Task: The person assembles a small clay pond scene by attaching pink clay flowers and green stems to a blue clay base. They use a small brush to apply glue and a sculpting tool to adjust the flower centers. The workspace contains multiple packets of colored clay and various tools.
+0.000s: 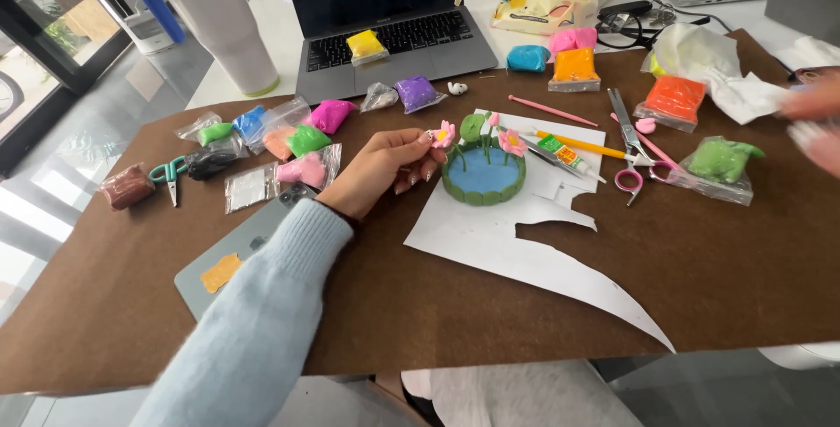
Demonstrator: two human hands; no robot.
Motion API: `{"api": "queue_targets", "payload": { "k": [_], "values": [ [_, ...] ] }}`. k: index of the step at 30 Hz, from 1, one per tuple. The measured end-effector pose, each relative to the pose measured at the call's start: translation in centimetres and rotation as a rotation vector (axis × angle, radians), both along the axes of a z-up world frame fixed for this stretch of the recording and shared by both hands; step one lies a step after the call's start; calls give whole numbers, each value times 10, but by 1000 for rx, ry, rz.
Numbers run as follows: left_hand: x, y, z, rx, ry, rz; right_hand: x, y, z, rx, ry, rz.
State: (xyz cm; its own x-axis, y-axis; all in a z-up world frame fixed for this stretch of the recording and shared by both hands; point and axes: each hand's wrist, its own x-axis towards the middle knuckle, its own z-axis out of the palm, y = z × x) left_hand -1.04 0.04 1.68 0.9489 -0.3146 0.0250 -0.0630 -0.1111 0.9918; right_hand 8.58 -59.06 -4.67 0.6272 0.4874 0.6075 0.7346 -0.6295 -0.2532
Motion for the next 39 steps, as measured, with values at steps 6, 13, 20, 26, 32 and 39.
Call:
{"api": "queue_targets", "payload": {
  "k": [6, 13, 20, 26, 32, 39],
  "values": [
    [1, 1, -1, -21, 0, 5, -100, 274, 178, -53, 270, -179],
    [6, 3, -10, -62, -33, -11, -28, 282, 101, 204, 142, 77],
    [3, -1, -10, -48, -29, 17, -15, 271, 90, 105, -62, 67],
    [1, -2, -3, -39, -28, 29, -18, 275, 96, 85, -48, 52],
    [2, -1, -6, -37, -13, 16, -29, 276, 100, 82, -13, 44],
    [6, 1, -11, -66, 6, 31, -18, 273, 93, 84, -22, 37]
  ]
}}
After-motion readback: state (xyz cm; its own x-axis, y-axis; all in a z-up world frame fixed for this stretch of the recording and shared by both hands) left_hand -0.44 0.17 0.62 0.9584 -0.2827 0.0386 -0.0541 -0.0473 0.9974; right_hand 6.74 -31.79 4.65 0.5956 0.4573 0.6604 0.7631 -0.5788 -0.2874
